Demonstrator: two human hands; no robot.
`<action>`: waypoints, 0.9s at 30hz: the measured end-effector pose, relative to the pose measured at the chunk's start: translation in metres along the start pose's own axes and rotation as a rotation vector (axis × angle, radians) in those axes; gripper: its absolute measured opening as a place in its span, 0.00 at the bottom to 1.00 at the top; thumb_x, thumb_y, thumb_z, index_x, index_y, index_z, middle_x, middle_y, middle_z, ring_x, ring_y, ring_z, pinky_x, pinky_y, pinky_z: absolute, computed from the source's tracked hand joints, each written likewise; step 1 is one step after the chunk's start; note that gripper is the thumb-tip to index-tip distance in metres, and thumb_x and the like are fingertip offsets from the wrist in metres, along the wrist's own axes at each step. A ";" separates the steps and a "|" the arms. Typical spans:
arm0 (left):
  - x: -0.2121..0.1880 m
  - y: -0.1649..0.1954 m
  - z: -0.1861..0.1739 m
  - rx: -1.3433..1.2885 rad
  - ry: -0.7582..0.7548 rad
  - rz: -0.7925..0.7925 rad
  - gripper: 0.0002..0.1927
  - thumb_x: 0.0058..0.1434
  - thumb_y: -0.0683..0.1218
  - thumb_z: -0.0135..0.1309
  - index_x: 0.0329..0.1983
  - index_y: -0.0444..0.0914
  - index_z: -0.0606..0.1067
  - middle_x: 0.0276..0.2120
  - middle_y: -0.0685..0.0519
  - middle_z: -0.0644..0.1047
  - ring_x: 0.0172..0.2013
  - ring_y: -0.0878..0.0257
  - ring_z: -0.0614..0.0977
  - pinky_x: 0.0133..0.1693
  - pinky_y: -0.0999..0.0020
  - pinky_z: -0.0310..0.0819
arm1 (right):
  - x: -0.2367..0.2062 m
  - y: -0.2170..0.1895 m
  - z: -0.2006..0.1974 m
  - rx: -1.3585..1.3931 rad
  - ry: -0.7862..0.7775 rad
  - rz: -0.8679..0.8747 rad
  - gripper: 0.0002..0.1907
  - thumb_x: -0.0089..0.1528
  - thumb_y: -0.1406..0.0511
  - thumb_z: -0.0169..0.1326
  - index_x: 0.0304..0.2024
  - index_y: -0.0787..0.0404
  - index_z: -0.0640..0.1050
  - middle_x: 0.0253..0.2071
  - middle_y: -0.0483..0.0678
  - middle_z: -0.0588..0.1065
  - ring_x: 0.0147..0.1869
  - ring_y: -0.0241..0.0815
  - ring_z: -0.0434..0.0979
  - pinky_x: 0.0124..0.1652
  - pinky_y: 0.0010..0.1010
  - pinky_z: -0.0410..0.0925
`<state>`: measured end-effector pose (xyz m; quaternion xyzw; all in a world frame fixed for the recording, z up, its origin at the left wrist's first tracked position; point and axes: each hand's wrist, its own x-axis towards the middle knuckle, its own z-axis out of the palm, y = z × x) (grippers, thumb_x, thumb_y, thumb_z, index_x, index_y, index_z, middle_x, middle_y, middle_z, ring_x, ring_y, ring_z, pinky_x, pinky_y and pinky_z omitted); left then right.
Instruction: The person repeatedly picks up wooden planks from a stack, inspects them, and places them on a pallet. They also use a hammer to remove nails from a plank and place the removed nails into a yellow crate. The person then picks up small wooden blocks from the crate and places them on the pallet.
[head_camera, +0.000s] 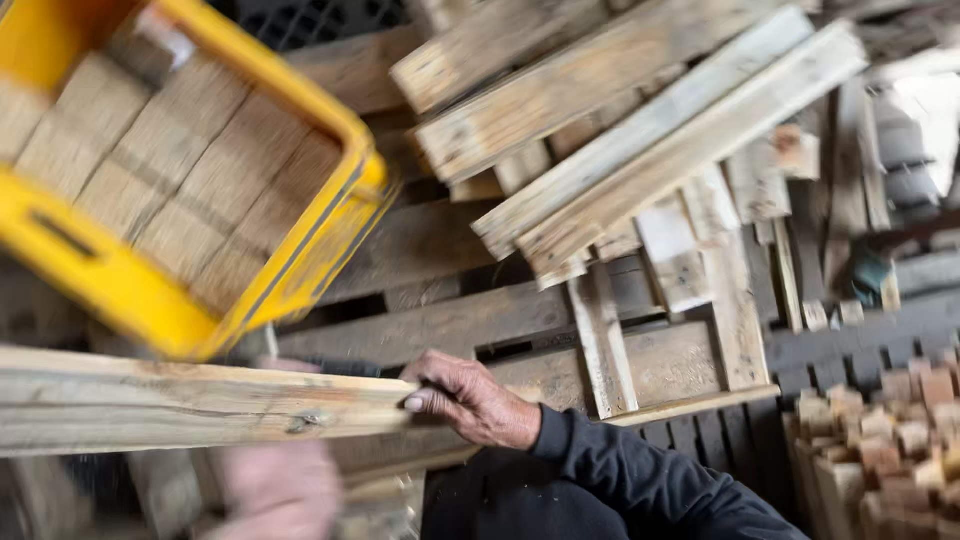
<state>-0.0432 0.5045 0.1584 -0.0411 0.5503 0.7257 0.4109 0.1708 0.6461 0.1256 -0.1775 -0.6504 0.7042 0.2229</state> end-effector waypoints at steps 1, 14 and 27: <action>-0.003 0.047 -0.011 -0.194 0.071 -0.046 0.16 0.77 0.58 0.48 0.58 0.44 0.74 0.59 0.57 0.78 0.61 0.61 0.78 0.63 0.59 0.71 | 0.006 0.004 0.008 -0.089 -0.029 -0.051 0.12 0.71 0.60 0.55 0.51 0.61 0.76 0.46 0.48 0.75 0.51 0.44 0.78 0.51 0.33 0.71; -0.090 0.127 -0.145 -0.121 -0.059 0.813 0.41 0.70 0.58 0.60 0.80 0.54 0.52 0.53 0.43 0.77 0.48 0.52 0.80 0.57 0.47 0.73 | 0.091 0.130 0.122 -0.653 -0.334 0.022 0.22 0.61 0.60 0.62 0.55 0.61 0.76 0.52 0.56 0.74 0.54 0.58 0.75 0.51 0.47 0.71; -0.026 0.197 -0.251 -0.317 -0.215 0.855 0.24 0.75 0.64 0.55 0.55 0.40 0.71 0.54 0.45 0.75 0.49 0.57 0.75 0.57 0.57 0.72 | 0.208 0.145 0.230 -0.881 -0.475 0.588 0.19 0.56 0.61 0.60 0.45 0.65 0.74 0.34 0.58 0.76 0.39 0.57 0.76 0.41 0.48 0.70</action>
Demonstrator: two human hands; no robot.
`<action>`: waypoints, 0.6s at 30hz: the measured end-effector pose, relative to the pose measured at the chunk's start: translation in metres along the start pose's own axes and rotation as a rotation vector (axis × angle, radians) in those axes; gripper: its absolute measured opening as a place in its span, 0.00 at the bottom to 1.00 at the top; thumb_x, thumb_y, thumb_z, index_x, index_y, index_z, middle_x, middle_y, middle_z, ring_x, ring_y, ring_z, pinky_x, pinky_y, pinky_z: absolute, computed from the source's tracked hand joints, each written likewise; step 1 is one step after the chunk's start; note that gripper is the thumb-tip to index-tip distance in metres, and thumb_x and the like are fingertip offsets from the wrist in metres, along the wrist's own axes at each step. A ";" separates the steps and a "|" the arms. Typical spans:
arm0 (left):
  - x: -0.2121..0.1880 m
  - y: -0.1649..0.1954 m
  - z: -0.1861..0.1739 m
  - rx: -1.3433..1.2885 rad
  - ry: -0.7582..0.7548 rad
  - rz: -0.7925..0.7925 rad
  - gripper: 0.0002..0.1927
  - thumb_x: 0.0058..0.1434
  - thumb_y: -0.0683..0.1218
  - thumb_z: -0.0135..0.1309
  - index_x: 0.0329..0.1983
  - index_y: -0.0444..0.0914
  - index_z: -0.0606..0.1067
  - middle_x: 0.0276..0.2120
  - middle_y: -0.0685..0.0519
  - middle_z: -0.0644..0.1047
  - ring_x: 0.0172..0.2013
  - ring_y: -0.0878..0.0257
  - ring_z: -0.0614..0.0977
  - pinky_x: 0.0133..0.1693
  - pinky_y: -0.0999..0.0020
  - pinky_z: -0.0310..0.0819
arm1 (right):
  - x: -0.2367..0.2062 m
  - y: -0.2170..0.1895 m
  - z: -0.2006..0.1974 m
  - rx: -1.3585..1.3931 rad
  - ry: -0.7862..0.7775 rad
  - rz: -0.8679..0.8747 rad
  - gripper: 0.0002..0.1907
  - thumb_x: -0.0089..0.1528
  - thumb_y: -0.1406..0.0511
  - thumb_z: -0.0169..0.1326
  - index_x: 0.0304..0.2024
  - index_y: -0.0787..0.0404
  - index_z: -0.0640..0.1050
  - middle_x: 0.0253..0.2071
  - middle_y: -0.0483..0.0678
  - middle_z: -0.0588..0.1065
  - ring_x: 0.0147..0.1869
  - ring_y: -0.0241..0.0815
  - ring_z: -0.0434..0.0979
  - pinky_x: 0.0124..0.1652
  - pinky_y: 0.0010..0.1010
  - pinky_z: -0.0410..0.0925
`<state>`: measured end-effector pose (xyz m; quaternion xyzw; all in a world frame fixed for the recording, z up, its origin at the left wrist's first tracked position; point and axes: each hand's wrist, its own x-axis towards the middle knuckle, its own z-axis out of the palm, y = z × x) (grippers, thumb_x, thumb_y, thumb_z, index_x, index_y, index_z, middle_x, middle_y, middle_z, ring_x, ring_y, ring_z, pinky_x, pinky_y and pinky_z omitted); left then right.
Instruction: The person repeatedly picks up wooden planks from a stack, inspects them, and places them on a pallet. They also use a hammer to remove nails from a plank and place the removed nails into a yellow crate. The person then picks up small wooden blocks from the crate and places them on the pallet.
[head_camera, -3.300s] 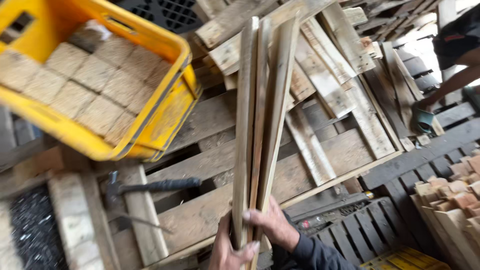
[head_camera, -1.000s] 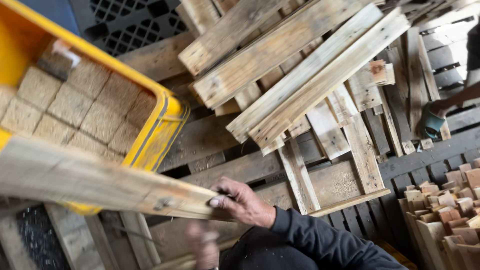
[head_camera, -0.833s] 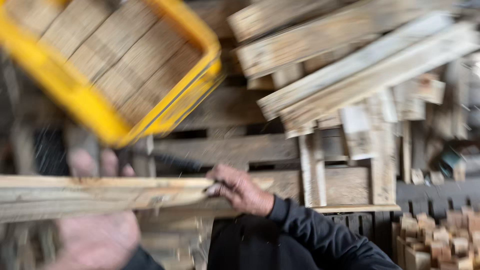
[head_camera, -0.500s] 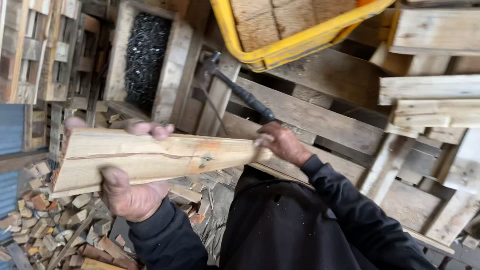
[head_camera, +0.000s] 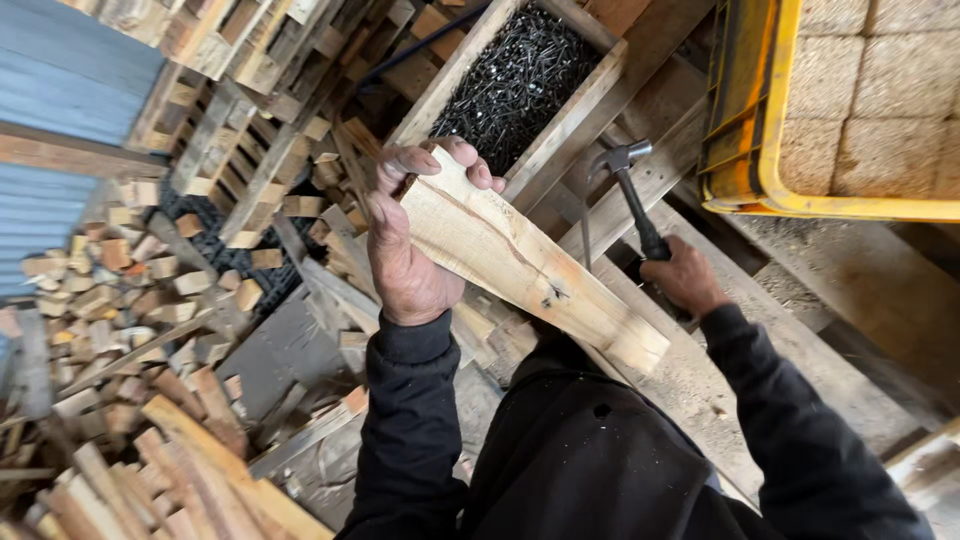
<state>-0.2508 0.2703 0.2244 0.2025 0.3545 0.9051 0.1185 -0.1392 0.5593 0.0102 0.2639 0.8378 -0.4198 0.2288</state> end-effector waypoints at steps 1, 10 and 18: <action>0.004 0.002 0.004 0.012 0.000 0.020 0.23 0.74 0.62 0.56 0.55 0.40 0.70 0.53 0.45 0.75 0.48 0.58 0.75 0.56 0.58 0.71 | -0.015 0.000 -0.005 0.135 -0.046 0.016 0.16 0.56 0.62 0.58 0.43 0.64 0.74 0.30 0.55 0.75 0.34 0.55 0.75 0.36 0.48 0.70; 0.022 -0.006 0.099 0.079 -0.173 0.074 0.22 0.66 0.56 0.64 0.54 0.40 0.72 0.47 0.51 0.73 0.44 0.63 0.74 0.52 0.65 0.72 | -0.214 0.047 -0.032 0.811 0.086 -0.165 0.19 0.52 0.72 0.63 0.41 0.60 0.69 0.25 0.46 0.74 0.21 0.35 0.74 0.21 0.29 0.71; 0.008 -0.114 0.198 -0.011 -0.396 0.004 0.13 0.68 0.51 0.56 0.50 0.40 0.72 0.48 0.50 0.75 0.46 0.65 0.75 0.51 0.69 0.72 | -0.294 0.087 -0.041 0.981 0.331 0.008 0.14 0.56 0.69 0.62 0.36 0.61 0.68 0.17 0.44 0.69 0.11 0.36 0.67 0.11 0.28 0.64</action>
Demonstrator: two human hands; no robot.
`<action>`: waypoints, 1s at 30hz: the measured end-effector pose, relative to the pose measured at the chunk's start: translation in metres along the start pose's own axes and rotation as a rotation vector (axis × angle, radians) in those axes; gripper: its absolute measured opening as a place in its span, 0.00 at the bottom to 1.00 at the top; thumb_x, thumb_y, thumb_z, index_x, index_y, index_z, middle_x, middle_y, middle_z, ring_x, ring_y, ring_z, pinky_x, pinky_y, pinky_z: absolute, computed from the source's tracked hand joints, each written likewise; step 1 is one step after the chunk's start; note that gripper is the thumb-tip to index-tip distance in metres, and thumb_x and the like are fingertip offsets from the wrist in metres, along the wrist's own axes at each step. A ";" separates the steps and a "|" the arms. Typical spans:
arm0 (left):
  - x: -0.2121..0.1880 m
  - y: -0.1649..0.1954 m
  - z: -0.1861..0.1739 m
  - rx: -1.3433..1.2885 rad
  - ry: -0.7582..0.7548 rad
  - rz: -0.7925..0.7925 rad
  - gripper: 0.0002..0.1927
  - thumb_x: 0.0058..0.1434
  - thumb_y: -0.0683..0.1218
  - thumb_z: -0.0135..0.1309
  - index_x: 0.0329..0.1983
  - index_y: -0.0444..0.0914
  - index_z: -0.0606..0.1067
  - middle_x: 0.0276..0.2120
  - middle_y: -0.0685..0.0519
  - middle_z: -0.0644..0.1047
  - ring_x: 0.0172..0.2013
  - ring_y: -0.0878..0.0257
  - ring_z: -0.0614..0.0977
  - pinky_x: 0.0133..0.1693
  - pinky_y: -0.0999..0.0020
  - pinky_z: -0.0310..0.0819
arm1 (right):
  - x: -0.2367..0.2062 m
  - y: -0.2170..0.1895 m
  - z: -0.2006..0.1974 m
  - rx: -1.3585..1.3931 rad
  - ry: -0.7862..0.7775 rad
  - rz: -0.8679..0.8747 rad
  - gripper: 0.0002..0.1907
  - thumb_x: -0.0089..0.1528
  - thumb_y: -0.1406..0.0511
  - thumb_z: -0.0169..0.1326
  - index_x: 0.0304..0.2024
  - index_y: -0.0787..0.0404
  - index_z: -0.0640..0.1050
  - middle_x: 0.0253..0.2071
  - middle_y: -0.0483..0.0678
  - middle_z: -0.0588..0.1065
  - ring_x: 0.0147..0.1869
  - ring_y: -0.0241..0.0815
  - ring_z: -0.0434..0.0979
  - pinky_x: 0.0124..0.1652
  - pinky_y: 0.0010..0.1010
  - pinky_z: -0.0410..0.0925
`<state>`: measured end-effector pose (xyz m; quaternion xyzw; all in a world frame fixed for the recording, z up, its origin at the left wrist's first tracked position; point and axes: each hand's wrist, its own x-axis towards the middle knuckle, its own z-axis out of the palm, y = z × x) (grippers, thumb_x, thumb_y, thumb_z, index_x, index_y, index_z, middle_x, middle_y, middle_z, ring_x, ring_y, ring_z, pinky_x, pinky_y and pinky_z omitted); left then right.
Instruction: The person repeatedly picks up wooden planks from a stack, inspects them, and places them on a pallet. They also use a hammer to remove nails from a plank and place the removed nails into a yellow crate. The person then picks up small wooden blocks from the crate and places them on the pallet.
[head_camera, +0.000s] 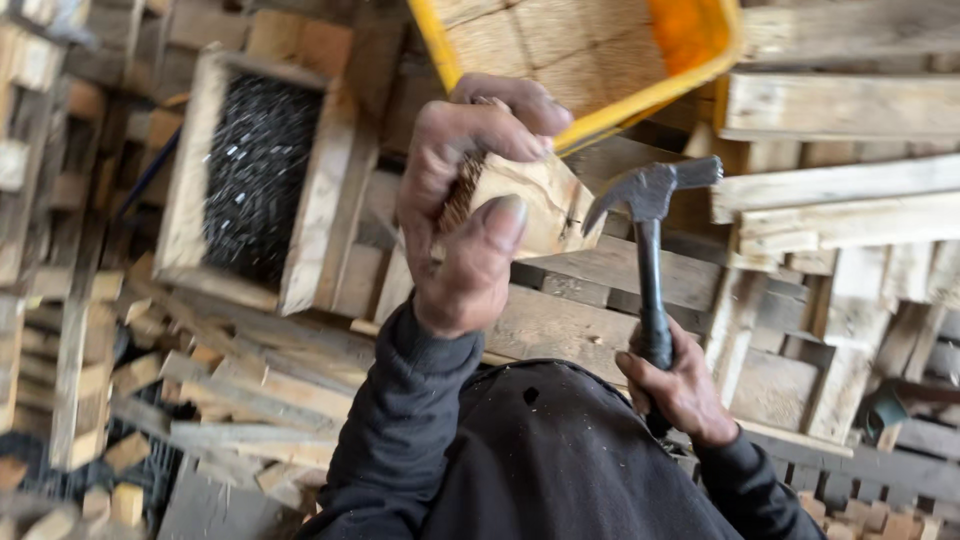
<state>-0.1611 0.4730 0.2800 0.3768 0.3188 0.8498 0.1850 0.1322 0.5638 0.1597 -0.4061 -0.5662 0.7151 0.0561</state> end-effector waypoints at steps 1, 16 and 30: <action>0.006 -0.013 0.009 0.019 -0.045 0.024 0.12 0.69 0.50 0.55 0.49 0.40 0.72 0.47 0.51 0.75 0.46 0.65 0.75 0.51 0.69 0.72 | 0.000 0.004 -0.003 0.028 0.026 -0.014 0.14 0.56 0.69 0.61 0.37 0.60 0.68 0.18 0.44 0.68 0.11 0.36 0.67 0.10 0.28 0.65; 0.037 -0.088 0.110 0.057 -0.538 -0.060 0.15 0.73 0.48 0.60 0.55 0.39 0.68 0.48 0.55 0.67 0.43 0.69 0.70 0.47 0.74 0.68 | -0.043 0.017 -0.034 0.430 0.080 0.067 0.14 0.57 0.70 0.58 0.40 0.63 0.67 0.16 0.47 0.68 0.10 0.37 0.66 0.11 0.30 0.65; 0.014 -0.104 0.183 0.184 -0.641 0.069 0.15 0.69 0.44 0.61 0.51 0.39 0.67 0.46 0.53 0.64 0.45 0.66 0.69 0.44 0.72 0.71 | -0.125 -0.173 -0.093 -0.545 0.165 0.845 0.23 0.66 0.57 0.57 0.56 0.57 0.65 0.20 0.50 0.70 0.19 0.44 0.70 0.21 0.37 0.70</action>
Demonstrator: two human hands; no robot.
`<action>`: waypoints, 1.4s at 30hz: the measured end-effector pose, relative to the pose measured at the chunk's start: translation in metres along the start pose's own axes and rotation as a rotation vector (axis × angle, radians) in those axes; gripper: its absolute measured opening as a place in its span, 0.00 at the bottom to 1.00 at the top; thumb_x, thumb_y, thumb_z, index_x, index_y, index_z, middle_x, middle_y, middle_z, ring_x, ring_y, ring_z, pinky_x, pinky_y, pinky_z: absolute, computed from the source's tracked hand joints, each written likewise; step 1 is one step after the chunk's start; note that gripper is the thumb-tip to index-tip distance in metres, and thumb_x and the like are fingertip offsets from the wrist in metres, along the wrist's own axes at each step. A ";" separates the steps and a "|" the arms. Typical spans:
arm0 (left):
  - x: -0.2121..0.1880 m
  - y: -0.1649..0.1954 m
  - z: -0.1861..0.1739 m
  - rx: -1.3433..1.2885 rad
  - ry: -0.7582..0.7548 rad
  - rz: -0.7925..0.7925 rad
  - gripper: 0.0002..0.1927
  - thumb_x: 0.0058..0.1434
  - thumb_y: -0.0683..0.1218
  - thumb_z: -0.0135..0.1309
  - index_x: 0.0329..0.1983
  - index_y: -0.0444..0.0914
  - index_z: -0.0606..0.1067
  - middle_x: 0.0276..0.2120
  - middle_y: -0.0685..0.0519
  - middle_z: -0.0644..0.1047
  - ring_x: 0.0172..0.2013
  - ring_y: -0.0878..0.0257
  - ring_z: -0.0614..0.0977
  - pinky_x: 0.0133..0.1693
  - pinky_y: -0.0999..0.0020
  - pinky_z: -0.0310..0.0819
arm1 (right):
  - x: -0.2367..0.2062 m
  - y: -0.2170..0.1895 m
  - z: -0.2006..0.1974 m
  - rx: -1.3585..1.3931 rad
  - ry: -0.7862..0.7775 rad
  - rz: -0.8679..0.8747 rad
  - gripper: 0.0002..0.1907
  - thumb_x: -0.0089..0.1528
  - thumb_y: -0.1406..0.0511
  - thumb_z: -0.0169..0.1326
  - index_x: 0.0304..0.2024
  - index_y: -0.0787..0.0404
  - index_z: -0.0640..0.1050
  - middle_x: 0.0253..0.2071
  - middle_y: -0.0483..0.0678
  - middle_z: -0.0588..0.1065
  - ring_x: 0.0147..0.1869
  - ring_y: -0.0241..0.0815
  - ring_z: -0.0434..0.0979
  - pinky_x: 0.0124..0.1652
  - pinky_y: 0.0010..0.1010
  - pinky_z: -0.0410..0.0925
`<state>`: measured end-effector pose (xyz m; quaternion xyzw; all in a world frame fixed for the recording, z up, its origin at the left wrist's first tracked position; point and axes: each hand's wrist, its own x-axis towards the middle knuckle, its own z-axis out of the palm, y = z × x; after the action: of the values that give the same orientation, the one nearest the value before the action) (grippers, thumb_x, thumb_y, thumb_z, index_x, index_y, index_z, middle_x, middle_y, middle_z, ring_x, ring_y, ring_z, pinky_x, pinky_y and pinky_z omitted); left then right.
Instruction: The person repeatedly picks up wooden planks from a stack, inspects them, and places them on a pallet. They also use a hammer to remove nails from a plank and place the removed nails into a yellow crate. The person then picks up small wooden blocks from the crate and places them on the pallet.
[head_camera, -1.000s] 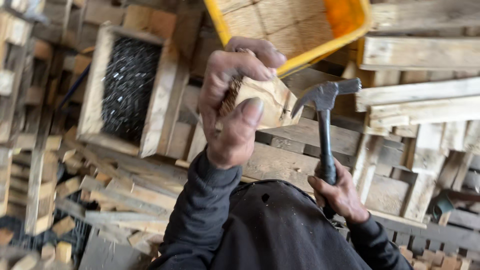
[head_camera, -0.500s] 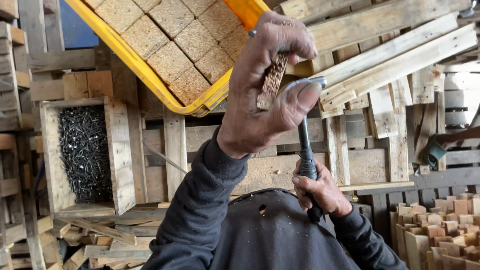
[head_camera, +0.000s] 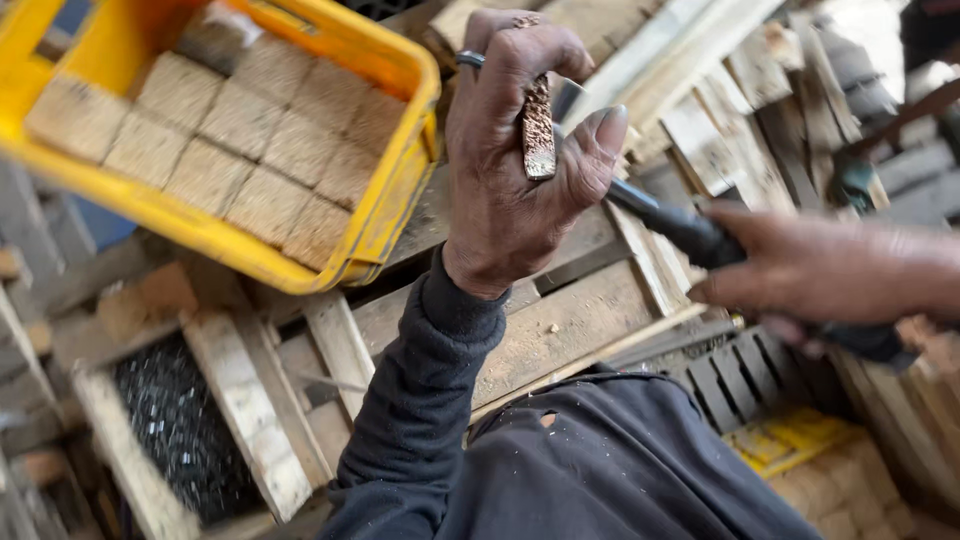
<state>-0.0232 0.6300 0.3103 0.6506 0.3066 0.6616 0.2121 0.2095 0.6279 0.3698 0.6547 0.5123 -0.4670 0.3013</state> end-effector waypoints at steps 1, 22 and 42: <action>-0.001 0.001 0.012 0.007 -0.006 0.014 0.15 0.68 0.43 0.61 0.50 0.39 0.67 0.46 0.53 0.63 0.45 0.66 0.69 0.44 0.72 0.70 | -0.010 -0.002 -0.006 -0.157 0.030 0.013 0.24 0.67 0.55 0.56 0.56 0.61 0.63 0.21 0.50 0.71 0.20 0.44 0.72 0.23 0.39 0.74; -0.200 0.026 -0.208 -0.084 1.018 -0.082 0.38 0.69 0.51 0.53 0.79 0.33 0.57 0.55 0.43 0.76 0.45 0.56 0.78 0.52 0.55 0.78 | 0.207 0.019 0.196 0.496 -0.209 -1.019 0.17 0.62 0.59 0.53 0.46 0.65 0.72 0.29 0.44 0.70 0.29 0.33 0.70 0.30 0.23 0.67; -0.247 -0.031 -0.206 -0.103 1.112 -0.212 0.27 0.71 0.48 0.49 0.68 0.29 0.66 0.45 0.43 0.77 0.42 0.54 0.78 0.49 0.54 0.77 | 0.176 -0.048 0.227 0.615 -0.298 -0.522 0.35 0.68 0.41 0.37 0.31 0.67 0.70 0.13 0.51 0.68 0.10 0.42 0.66 0.13 0.32 0.64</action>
<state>-0.2157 0.4577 0.1161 0.1589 0.4031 0.8938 0.1158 0.1017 0.5126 0.1255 0.4878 0.4487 -0.7480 0.0342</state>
